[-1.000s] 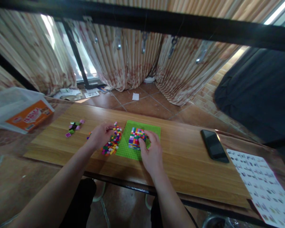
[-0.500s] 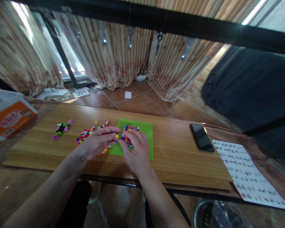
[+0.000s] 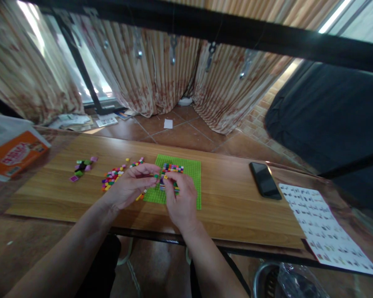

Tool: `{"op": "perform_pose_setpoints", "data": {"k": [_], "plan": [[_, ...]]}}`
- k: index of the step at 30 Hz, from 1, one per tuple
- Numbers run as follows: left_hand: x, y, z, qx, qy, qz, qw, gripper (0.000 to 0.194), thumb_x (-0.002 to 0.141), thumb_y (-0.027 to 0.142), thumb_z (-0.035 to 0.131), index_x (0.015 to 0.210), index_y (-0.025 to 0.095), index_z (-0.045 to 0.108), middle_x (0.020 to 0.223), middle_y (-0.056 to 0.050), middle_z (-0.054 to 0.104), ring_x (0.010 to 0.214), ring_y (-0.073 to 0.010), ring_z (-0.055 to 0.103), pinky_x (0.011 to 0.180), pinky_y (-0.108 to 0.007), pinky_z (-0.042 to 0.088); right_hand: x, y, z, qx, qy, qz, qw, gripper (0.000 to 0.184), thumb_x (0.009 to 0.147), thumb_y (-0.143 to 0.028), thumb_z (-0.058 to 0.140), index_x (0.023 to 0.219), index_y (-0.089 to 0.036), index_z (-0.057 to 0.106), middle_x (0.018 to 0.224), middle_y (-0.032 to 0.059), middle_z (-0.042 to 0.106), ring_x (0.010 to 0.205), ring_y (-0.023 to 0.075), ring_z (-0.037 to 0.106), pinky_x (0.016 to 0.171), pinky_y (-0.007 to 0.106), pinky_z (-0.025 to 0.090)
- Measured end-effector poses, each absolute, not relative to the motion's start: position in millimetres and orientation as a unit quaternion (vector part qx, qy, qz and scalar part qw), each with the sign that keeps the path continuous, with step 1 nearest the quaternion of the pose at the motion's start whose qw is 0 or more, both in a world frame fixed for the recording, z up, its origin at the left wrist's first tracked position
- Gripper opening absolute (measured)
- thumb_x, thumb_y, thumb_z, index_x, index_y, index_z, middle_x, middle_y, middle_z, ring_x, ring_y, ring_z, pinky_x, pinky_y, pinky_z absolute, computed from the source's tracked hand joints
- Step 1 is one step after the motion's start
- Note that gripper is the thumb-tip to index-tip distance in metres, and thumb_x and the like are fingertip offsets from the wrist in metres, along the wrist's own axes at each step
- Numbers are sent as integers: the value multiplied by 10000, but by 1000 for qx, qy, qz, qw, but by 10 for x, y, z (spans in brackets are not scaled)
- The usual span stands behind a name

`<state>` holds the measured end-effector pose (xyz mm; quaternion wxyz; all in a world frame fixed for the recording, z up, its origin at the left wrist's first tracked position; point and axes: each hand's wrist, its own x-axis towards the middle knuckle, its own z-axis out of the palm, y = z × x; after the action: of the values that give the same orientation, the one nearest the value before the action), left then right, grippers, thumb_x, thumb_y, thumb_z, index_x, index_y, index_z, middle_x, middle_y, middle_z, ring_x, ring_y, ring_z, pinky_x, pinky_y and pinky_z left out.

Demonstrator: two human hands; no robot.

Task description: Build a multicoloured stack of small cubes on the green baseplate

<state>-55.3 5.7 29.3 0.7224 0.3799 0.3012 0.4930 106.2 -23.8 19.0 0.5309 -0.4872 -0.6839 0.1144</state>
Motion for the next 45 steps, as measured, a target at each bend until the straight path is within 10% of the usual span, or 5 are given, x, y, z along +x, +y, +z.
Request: {"op": "perform_pose_setpoints", "data": {"k": [45], "plan": [[-570, 64, 300, 399, 355, 484, 694, 259, 616, 149, 794, 870, 166, 749, 781, -4, 687, 674, -84, 583, 639, -215, 416, 1286, -143, 117, -526, -685, 132, 487, 199, 874, -186, 542, 934, -236, 726, 955, 56, 679, 911, 182, 633, 836, 351, 520]]}}
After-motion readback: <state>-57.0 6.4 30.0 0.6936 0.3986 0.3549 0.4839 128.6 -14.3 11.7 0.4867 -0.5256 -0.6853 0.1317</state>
